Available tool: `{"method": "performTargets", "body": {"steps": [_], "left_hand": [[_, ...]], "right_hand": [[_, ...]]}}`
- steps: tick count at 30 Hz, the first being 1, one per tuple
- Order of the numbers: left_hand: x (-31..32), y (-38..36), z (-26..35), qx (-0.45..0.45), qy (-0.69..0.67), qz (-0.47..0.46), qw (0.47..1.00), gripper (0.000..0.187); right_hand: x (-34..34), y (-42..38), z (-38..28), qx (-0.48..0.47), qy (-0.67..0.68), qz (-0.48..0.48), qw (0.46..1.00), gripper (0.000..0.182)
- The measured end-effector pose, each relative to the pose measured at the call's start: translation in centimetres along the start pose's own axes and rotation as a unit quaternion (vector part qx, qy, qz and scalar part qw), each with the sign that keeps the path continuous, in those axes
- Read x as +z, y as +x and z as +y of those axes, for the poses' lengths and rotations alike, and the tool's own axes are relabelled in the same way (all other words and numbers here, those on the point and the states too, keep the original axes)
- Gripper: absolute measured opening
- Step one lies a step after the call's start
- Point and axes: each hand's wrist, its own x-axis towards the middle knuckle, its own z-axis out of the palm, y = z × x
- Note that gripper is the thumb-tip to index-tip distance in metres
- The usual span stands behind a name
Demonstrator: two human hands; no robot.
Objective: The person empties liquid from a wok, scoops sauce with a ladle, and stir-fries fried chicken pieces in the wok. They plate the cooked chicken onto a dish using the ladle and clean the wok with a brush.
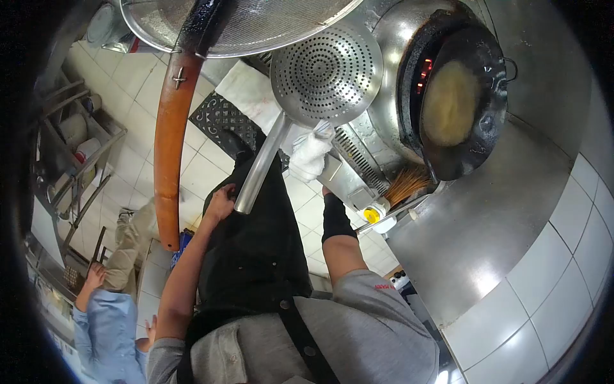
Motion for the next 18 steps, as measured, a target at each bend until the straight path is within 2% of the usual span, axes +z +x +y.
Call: {"method": "performTargets", "body": {"steps": [5, 14, 18], "left_hand": [[0.2, -0.1, -0.1, -0.003, 0.006, -0.006, 1.0, 0.052], [0.2, -0.7, -1.3, -0.062, 0.006, -0.019, 0.998, 0.053], [-1.3, -1.2, -1.6, -0.043, 0.017, -0.002, 0.999, 0.054]], "right_hand": [[-0.1, 0.2, 0.0, 0.015, 0.002, 0.005, 1.0, 0.05], [-0.7, 0.1, -0.3, 0.045, -0.006, 0.017, 0.999, 0.049], [-0.9, -0.3, 0.4, 0.075, -0.021, 0.032, 0.996, 0.049]]}}
